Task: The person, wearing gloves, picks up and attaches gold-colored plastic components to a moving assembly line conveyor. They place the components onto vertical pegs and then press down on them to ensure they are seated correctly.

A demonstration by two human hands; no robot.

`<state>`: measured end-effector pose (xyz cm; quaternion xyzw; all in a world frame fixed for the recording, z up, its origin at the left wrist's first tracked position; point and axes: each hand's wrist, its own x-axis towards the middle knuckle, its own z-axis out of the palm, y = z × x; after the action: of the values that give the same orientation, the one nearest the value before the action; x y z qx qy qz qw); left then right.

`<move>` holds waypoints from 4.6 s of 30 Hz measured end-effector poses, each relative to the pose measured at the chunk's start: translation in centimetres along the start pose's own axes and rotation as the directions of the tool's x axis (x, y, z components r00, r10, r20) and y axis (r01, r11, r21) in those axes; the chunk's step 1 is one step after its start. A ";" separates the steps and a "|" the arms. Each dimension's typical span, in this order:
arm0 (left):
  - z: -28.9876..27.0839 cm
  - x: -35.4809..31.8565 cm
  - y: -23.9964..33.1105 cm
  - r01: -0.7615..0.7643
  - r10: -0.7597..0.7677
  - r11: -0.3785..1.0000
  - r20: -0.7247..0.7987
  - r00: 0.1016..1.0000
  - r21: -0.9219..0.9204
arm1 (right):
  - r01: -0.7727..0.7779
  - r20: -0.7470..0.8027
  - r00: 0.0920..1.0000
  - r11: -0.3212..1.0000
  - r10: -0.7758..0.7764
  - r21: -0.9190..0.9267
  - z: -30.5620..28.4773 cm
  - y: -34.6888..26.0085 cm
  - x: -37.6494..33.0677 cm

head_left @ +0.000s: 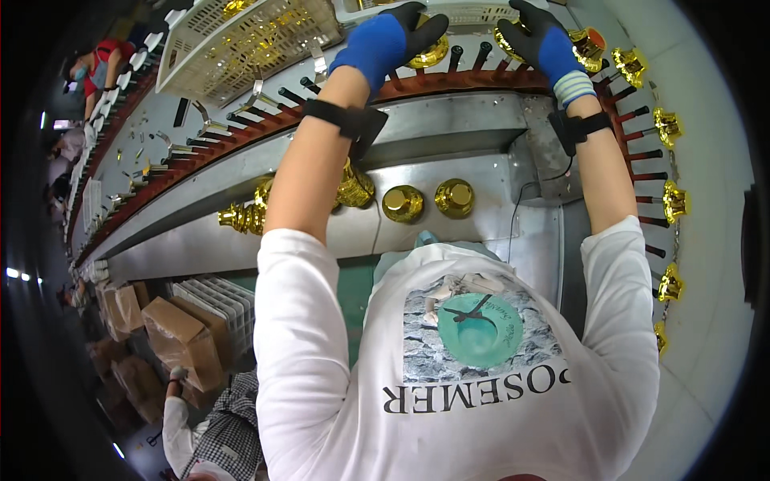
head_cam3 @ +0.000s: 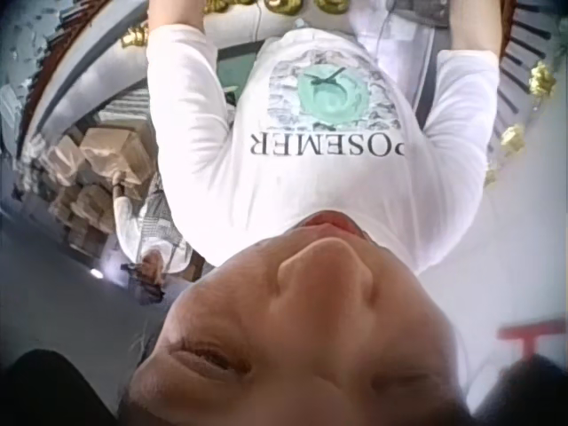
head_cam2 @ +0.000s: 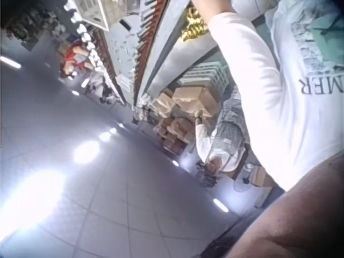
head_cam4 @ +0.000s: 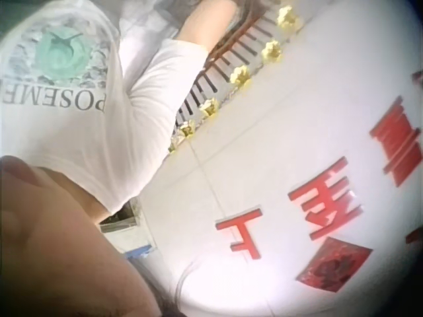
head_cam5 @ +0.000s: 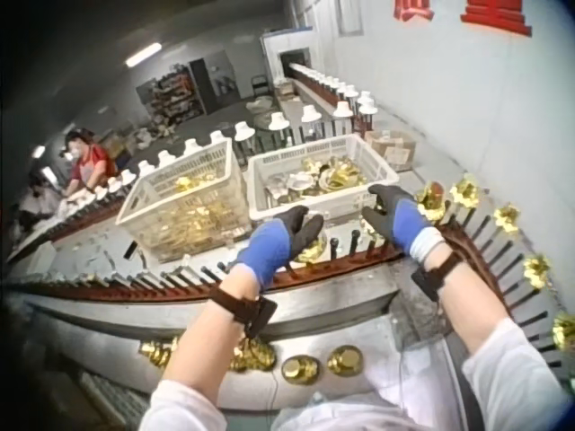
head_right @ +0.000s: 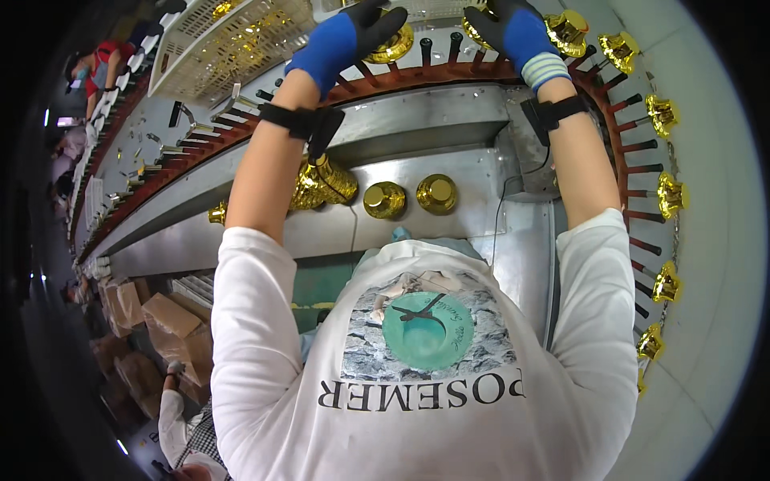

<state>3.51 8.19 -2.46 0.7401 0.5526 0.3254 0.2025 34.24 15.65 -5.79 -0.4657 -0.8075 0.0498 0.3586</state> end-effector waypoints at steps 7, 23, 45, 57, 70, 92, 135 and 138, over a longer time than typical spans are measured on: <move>-2.7 -6.1 -0.6 -0.135 0.188 0.890 -0.082 0.979 0.434 | 0.154 -0.079 0.983 0.982 -0.163 -0.109 0.4 -8.7 -3.0; 12.7 -28.4 -7.9 0.154 -0.324 0.878 0.328 0.887 0.453 | -0.150 0.671 0.737 0.988 0.083 0.043 8.5 -9.4 -27.2; -1.1 -8.7 3.4 -0.203 0.228 0.957 -0.104 0.968 0.209 | 0.066 -0.092 0.994 0.981 -0.050 0.185 -3.8 -6.4 -7.2; 11.9 -27.9 -7.9 0.155 -0.307 0.881 0.291 0.906 0.448 | -0.060 0.540 0.841 0.993 -0.006 0.105 8.3 -9.4 -27.9; 3.2 0.3 4.3 -0.464 0.531 0.828 -0.174 0.829 0.315 | 0.067 -0.297 0.918 0.842 -0.262 -0.535 -4.6 1.3 0.5; 8.0 -26.6 -6.2 0.228 -0.237 0.971 0.144 0.961 0.074 | -0.072 0.386 0.921 0.950 -0.053 0.303 5.0 -6.8 -25.2; 2.7 -26.8 -6.1 0.239 -0.248 0.968 0.137 0.959 0.076 | -0.230 0.518 0.845 0.965 0.135 0.124 1.9 -12.0 -24.8; 6.7 -29.9 -8.0 0.245 -0.287 0.939 0.156 0.945 0.239 | -0.099 0.433 0.899 0.994 0.065 0.056 7.0 -12.7 -27.9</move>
<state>-2.60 -17.31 -20.18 0.7033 0.6583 0.1612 0.2145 29.38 -11.68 -20.56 -0.4626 -0.8440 0.1971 0.1866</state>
